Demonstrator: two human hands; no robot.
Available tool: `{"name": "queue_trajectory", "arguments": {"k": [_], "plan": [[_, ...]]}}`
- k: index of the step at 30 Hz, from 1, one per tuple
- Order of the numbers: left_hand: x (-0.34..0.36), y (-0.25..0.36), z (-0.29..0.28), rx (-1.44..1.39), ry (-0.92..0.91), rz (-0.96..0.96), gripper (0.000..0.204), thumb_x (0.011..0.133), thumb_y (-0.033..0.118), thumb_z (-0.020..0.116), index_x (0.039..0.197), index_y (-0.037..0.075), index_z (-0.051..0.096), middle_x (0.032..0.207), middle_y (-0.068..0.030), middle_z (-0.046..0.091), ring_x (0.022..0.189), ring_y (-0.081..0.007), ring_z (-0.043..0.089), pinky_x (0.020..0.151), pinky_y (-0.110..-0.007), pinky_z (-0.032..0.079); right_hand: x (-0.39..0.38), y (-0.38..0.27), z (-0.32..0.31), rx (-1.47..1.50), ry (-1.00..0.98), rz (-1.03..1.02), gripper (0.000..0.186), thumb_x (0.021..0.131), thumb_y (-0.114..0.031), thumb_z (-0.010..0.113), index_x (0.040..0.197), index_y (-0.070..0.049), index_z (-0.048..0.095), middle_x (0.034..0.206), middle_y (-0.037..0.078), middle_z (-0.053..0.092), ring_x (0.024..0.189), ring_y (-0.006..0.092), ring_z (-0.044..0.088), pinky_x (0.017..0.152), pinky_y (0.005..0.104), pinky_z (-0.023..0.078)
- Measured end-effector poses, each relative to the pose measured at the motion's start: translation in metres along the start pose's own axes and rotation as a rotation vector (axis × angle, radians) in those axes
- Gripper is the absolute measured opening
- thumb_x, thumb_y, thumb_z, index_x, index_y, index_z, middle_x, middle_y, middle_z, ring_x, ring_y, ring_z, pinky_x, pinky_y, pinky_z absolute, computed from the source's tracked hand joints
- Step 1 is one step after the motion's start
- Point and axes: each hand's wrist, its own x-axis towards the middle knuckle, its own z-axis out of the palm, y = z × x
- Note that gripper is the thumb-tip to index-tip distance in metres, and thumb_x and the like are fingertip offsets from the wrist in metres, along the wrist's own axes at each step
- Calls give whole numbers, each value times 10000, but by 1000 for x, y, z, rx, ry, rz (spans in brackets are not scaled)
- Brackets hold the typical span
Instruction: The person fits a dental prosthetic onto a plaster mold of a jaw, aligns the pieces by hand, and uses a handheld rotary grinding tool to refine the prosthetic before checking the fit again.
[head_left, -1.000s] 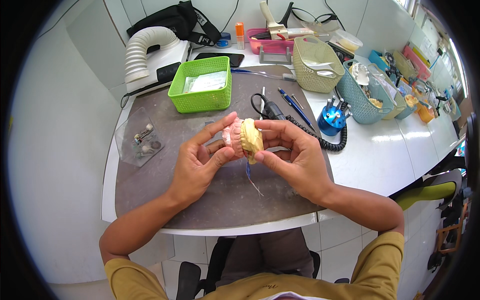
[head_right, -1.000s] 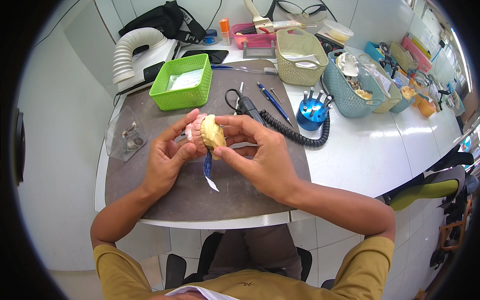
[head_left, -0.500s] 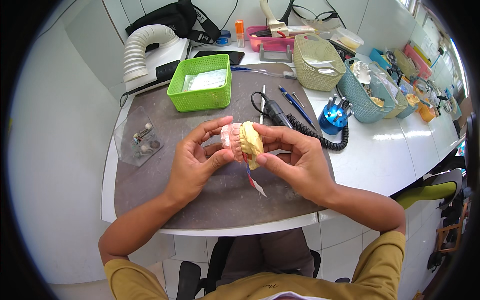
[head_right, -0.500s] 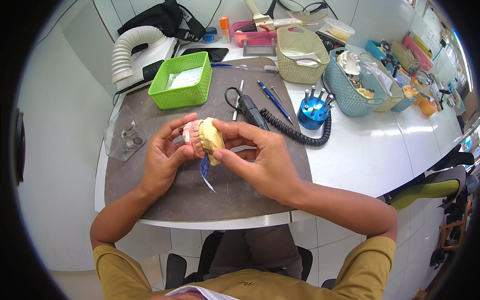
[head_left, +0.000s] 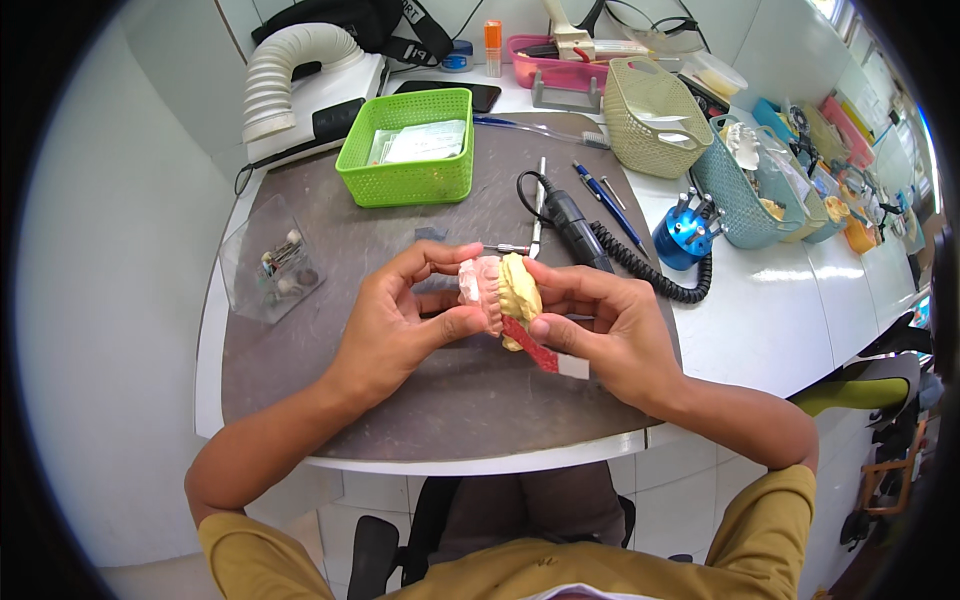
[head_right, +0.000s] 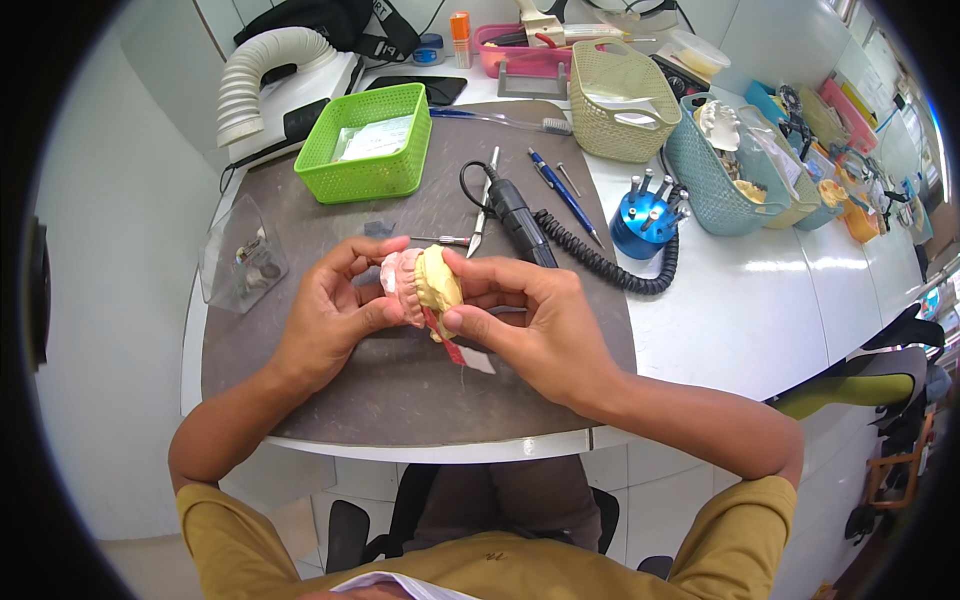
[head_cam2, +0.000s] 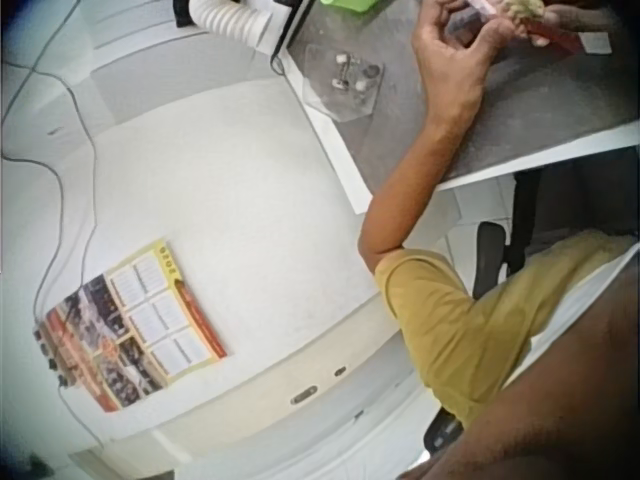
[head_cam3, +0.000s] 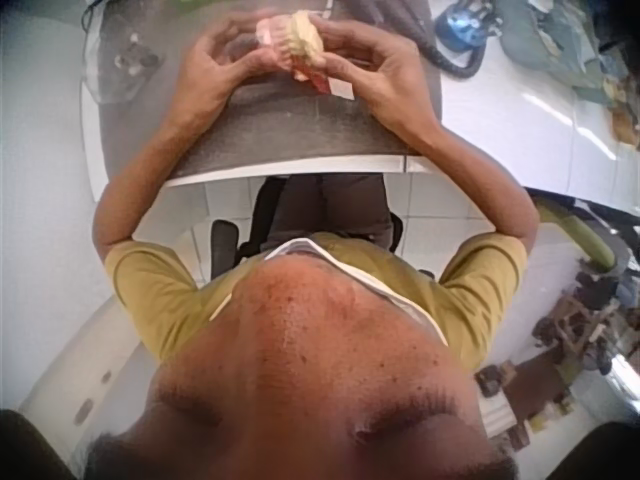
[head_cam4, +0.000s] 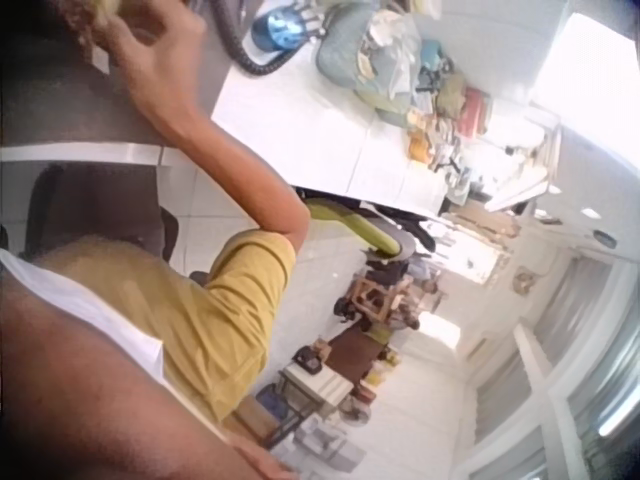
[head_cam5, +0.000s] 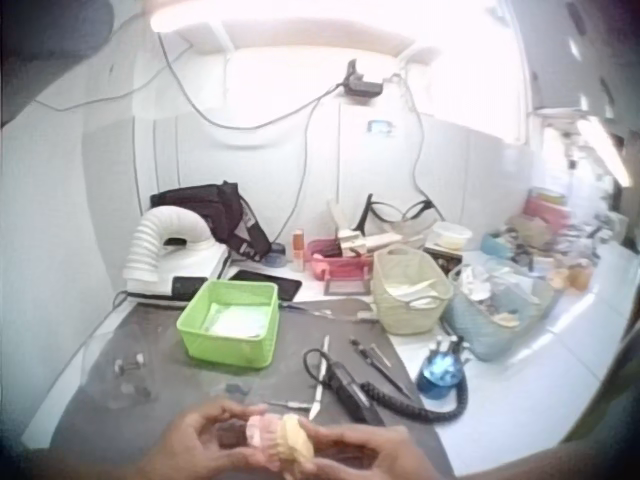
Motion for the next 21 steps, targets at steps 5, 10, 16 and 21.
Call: {"name": "queue_trajectory", "arguments": {"k": [5,10,16,21], "plan": [[3,3,0,31,-13,-6,535,861,71,771,1319,-8,505,1265,-121,545,1086,-211,640,915,-317,565,3,1,-4,-26,-10,3,495,907,-104,726,1354,29,559,1116,96,701,1003,126,667,896,279,541],[3,7,1,13,-33,-17,569,857,122,779,1341,-1,506,1319,-122,525,1147,-220,609,962,-342,550,6,1,-3,16,-38,-2,512,910,-91,721,1374,26,538,1120,103,701,1008,131,670,901,275,544],[5,0,-6,103,-100,40,608,833,154,801,1348,9,511,1383,-123,516,1181,-225,586,992,-343,534,1,1,-3,1,-48,7,488,916,-55,702,1368,30,538,1174,112,677,1014,129,670,901,274,551],[4,-2,-3,107,-69,71,540,816,73,806,1292,16,558,1281,-102,572,1146,-182,586,1006,-362,501,-2,5,-2,-2,-39,-7,447,913,-31,696,1336,27,562,1158,100,684,1012,134,677,900,269,550]]}}
